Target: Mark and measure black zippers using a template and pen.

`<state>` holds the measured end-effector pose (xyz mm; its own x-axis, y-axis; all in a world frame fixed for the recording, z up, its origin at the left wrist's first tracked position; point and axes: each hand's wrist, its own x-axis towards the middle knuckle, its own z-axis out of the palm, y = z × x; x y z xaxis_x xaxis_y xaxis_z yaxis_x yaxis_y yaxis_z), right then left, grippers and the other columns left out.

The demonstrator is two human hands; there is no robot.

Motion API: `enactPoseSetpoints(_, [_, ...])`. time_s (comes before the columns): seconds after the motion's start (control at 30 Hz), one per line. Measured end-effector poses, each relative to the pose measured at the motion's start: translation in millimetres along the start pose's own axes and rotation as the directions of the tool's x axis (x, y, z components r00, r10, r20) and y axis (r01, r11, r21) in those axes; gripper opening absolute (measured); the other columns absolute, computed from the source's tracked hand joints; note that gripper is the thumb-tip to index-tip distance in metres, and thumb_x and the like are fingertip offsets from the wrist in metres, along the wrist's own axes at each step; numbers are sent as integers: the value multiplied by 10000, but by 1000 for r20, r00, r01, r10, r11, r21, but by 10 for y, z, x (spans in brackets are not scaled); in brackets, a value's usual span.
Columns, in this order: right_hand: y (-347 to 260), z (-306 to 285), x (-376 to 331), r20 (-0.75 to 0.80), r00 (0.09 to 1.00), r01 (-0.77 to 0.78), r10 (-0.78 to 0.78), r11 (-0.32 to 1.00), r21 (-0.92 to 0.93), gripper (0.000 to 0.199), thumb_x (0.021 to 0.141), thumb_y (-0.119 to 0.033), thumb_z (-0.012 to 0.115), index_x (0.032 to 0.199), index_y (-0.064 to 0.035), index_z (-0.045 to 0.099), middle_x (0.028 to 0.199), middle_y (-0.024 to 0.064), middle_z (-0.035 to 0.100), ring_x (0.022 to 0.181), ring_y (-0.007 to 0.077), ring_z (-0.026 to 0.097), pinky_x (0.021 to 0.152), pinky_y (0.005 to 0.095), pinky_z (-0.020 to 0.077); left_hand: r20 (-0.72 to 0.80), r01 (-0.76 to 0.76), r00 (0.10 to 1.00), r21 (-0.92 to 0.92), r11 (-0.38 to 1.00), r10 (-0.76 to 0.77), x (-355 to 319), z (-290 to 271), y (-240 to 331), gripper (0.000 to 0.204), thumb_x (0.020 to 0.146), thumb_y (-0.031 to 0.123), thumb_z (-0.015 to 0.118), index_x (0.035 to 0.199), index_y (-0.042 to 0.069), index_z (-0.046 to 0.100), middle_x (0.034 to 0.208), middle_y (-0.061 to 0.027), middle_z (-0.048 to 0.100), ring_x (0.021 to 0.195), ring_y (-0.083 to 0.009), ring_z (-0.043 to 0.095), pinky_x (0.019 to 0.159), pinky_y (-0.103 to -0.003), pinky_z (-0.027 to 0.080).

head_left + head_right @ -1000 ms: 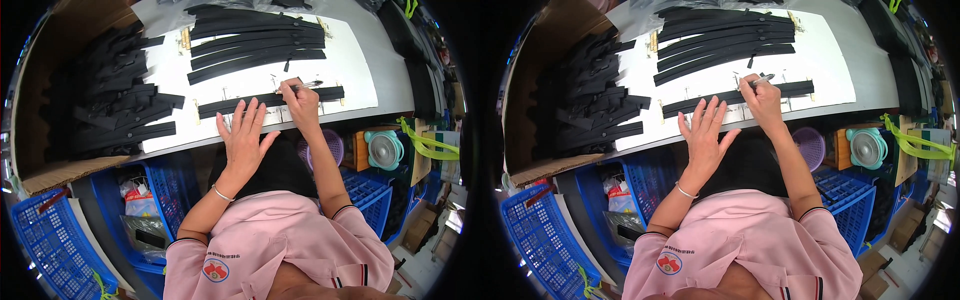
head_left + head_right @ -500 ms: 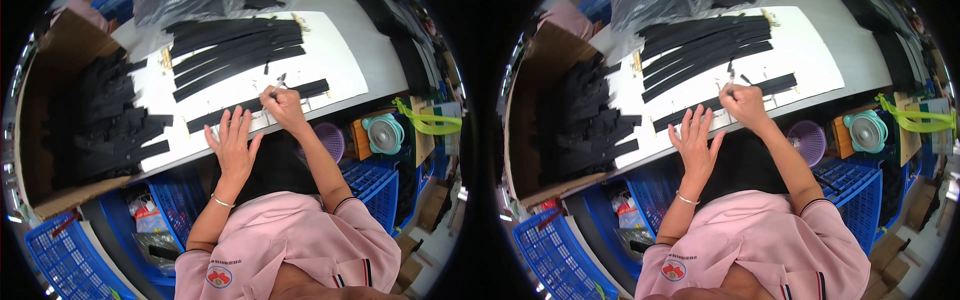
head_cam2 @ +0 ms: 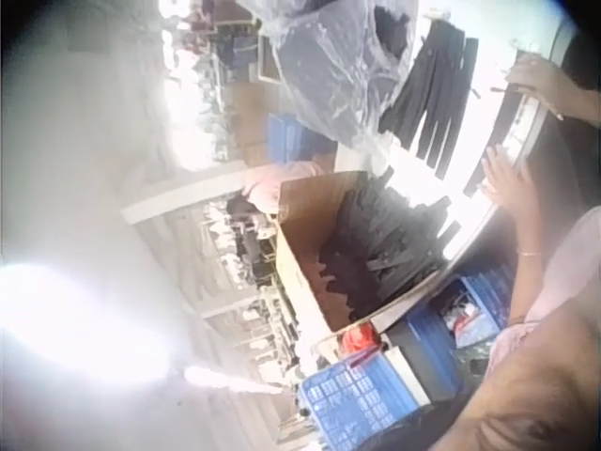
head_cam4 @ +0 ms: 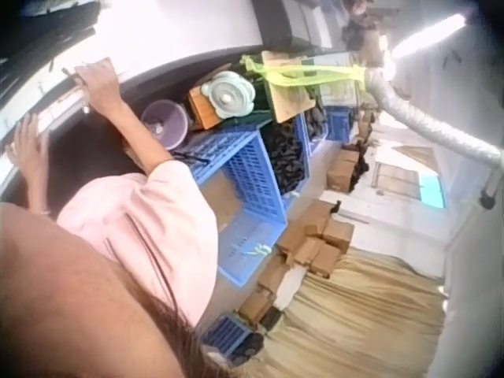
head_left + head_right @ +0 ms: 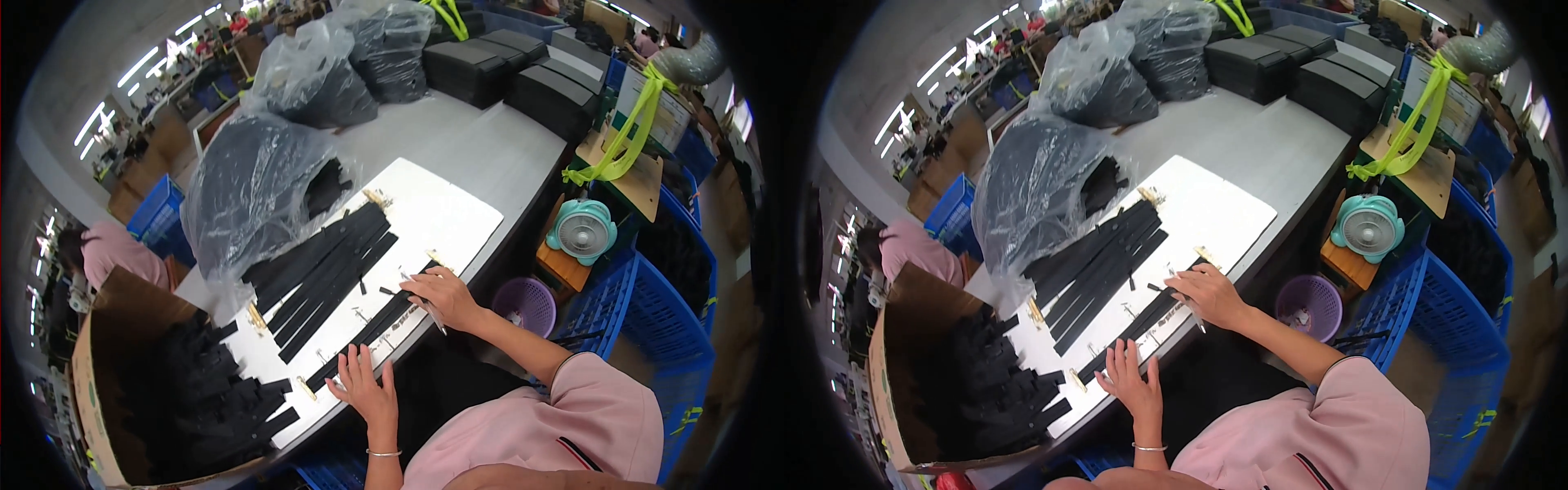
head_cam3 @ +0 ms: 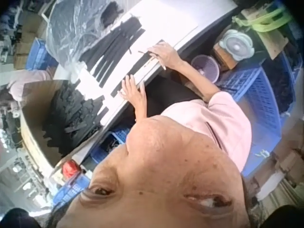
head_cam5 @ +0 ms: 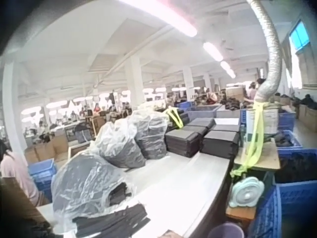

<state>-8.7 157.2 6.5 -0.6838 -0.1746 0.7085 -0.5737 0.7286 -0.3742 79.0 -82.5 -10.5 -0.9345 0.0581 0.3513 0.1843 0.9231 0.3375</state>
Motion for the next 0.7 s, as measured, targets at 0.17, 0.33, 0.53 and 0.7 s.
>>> enactPoseSetpoints(0.17, [375,-117,-213,61,998,10,1,983,-183,414,883,-150,760,1267,-92,617,1247,56,709,1262,220,629,1115,497,403,-6,0,1000,8,1000,0,41,-7,-23,566,899,322,755,1398,106,597,1489,-89,542,1421,-323,427,1185,-640,116])
enactPoseSetpoints(0.33, [475,-114,-274,3,998,-59,59,990,-129,454,869,-89,772,1292,-105,609,1280,39,706,1273,211,630,1133,514,391,-7,-8,1000,15,1000,8,46,13,-14,570,904,316,754,1404,96,591,1494,-101,536,1429,-331,417,1178,-646,121])
enactPoseSetpoints(0.53, [473,-118,-322,-34,997,-70,67,990,-118,440,870,-64,765,1284,-106,623,1253,38,718,1268,208,633,1128,508,395,-88,-69,994,-58,996,64,272,114,223,501,926,293,736,1356,72,606,1463,-127,555,1409,-326,438,1171,-635,154])
enactPoseSetpoints(0.7, [470,-83,-318,-43,997,-67,63,993,-101,444,872,-63,763,1291,-109,622,1247,35,721,1268,210,633,1127,508,394,-72,-188,982,-377,907,173,830,375,602,252,949,183,697,1171,63,703,1235,-90,686,1198,-283,589,1134,-504,305])
